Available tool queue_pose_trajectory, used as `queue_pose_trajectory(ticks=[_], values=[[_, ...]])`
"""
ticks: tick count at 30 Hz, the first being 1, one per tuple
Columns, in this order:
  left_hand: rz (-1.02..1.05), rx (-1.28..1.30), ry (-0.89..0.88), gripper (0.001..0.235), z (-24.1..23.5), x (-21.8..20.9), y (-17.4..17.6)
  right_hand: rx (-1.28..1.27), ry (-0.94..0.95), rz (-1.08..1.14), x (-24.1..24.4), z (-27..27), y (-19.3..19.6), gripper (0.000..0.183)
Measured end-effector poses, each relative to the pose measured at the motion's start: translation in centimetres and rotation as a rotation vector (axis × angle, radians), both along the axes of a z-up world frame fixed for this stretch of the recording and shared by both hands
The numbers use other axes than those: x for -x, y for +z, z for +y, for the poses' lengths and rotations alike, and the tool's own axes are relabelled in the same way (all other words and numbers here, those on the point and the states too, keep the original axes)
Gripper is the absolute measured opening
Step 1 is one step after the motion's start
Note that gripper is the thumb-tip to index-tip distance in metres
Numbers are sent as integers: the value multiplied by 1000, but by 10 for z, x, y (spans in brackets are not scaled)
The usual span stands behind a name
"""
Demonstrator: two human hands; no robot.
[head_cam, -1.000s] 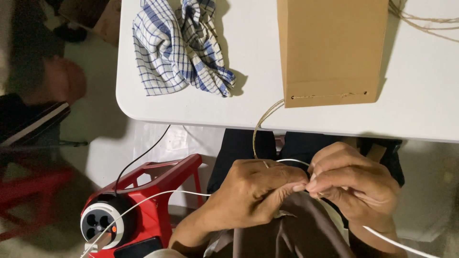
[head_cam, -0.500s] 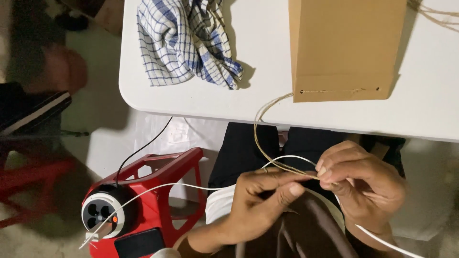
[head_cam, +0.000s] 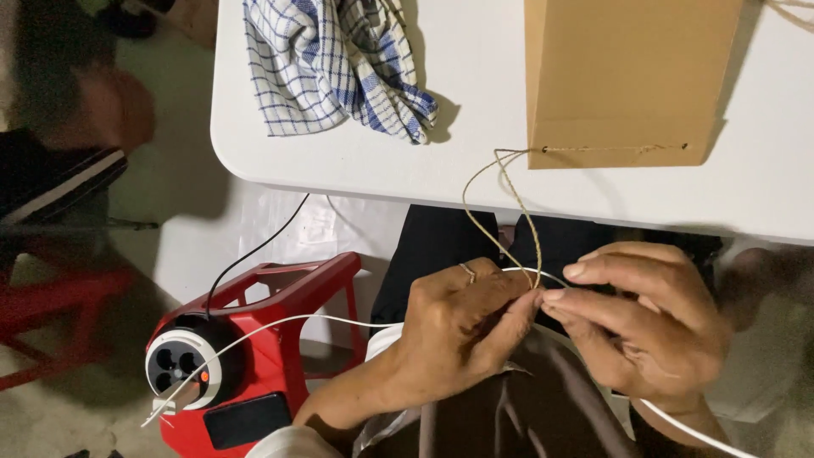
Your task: Threading twine through pre-punched holes in a cardboard gift bag and tying knots to create handles.
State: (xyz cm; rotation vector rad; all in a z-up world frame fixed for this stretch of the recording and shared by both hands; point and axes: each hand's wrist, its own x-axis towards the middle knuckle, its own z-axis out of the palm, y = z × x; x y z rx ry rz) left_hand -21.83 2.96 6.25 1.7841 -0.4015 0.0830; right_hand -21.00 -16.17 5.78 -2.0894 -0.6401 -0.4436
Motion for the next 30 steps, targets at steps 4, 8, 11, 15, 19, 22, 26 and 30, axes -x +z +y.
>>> queue_pose_trajectory(ticks=[4,8,11,15,19,22,26,30], values=[[-249,-380,-64,6,11,-1,-1,255,163,-278,-9,-2,8,6],[-334,-496,-71,6,15,-1,3,356,308,-340,-17,-3,6,14],[-327,-432,-56,12,16,-4,13,237,137,-261,-8,-1,-2,5],[-278,-136,-44,9,10,-4,12,-104,21,102,2,6,-8,4],[-353,-149,8,12,5,-2,1,-527,-77,508,9,11,-9,11],[-432,-210,32,10,5,-4,3,-709,-117,614,14,7,-16,25],[-469,-273,60,10,5,-4,3,-526,-129,508,9,14,-2,16],[-359,-179,24,10,3,-2,3,-190,-116,270,6,16,10,9]])
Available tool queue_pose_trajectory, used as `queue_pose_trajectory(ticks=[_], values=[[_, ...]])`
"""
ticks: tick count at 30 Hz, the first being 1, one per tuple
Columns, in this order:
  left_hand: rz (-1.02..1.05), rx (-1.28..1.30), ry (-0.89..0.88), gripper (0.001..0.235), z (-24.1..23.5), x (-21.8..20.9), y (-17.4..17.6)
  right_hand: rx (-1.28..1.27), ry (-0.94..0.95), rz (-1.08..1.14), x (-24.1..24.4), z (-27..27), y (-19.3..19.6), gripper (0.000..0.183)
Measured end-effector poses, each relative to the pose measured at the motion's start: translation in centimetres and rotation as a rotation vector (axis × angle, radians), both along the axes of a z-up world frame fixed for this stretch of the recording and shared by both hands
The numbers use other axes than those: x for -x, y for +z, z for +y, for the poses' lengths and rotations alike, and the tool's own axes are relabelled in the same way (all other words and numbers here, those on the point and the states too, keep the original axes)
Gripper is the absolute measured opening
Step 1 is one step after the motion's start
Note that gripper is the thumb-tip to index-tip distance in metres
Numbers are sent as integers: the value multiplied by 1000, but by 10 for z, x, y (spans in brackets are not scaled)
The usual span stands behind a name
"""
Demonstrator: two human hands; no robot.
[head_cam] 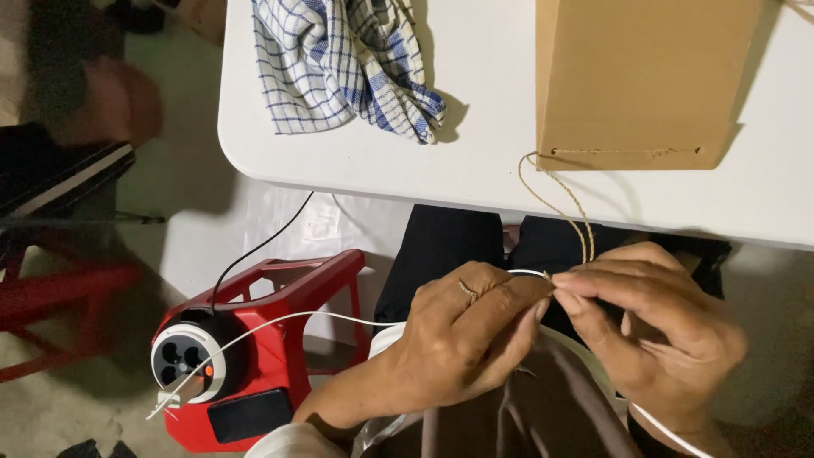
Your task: Threading twine through pre-punched holes in a cardboard gift bag and tying knots to create handles.
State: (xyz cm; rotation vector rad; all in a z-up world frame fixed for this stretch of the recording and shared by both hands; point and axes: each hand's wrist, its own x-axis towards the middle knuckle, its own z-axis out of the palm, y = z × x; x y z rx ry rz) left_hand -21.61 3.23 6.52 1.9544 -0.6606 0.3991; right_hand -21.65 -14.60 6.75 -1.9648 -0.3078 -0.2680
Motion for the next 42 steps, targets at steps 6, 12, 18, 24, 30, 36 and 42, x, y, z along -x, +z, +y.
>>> queue_pose_trajectory(ticks=[6,12,18,24,30,36,42], values=[[40,106,41,7,-7,1,-4,135,61,-137,-3,-1,6,7],[113,215,53,14,-8,4,-3,253,71,-179,-2,-1,12,8],[165,290,109,6,-14,2,-8,303,39,-235,-4,7,7,12],[171,277,271,9,-21,-1,-18,287,15,-203,-7,13,-5,17],[181,258,293,6,-20,-4,-24,250,41,-73,-6,11,-20,18],[348,288,175,8,-7,-6,-21,-38,196,268,-12,-4,-14,17],[494,331,68,9,3,-10,-11,-458,262,619,-17,-10,-13,12]])
